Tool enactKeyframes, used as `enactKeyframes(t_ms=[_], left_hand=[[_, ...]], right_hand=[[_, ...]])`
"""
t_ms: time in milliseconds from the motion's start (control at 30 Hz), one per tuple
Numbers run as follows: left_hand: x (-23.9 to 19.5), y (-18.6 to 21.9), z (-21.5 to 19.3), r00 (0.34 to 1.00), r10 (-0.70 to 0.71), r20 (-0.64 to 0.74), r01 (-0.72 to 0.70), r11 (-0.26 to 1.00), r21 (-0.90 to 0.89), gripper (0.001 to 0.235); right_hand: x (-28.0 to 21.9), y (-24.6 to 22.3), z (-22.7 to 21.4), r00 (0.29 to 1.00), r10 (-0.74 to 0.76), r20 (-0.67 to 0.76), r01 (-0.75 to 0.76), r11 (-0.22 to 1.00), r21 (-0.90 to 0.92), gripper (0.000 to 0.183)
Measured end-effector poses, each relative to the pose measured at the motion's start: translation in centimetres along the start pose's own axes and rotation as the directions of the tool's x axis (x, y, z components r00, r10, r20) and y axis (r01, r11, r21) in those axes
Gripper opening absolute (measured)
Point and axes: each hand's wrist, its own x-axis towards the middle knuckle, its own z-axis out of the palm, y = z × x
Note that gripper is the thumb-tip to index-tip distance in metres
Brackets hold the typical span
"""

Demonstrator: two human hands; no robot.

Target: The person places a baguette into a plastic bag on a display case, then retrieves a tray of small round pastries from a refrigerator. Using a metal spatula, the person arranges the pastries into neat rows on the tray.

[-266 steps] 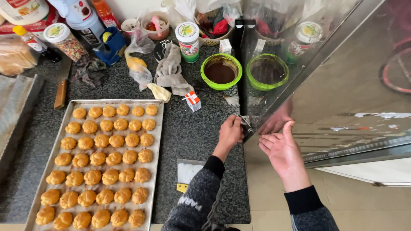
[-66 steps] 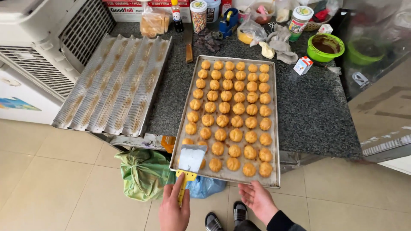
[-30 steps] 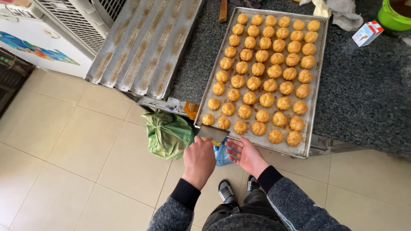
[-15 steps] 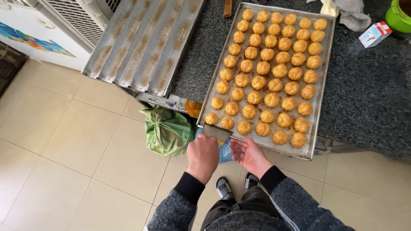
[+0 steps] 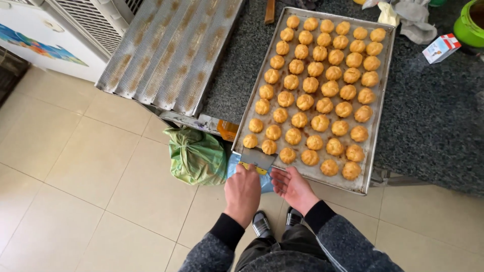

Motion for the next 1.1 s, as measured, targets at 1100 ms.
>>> enactKeyframes(t_ms=[1100], left_hand=[[5.8, 0.7, 3.4, 0.994, 0.010, -0.108, -0.008, 1.000, 0.016, 0.031]], right_hand=[[-1.8, -0.5, 1.3, 0.998, -0.032, -0.058, 0.027, 0.997, -0.073, 0.051]])
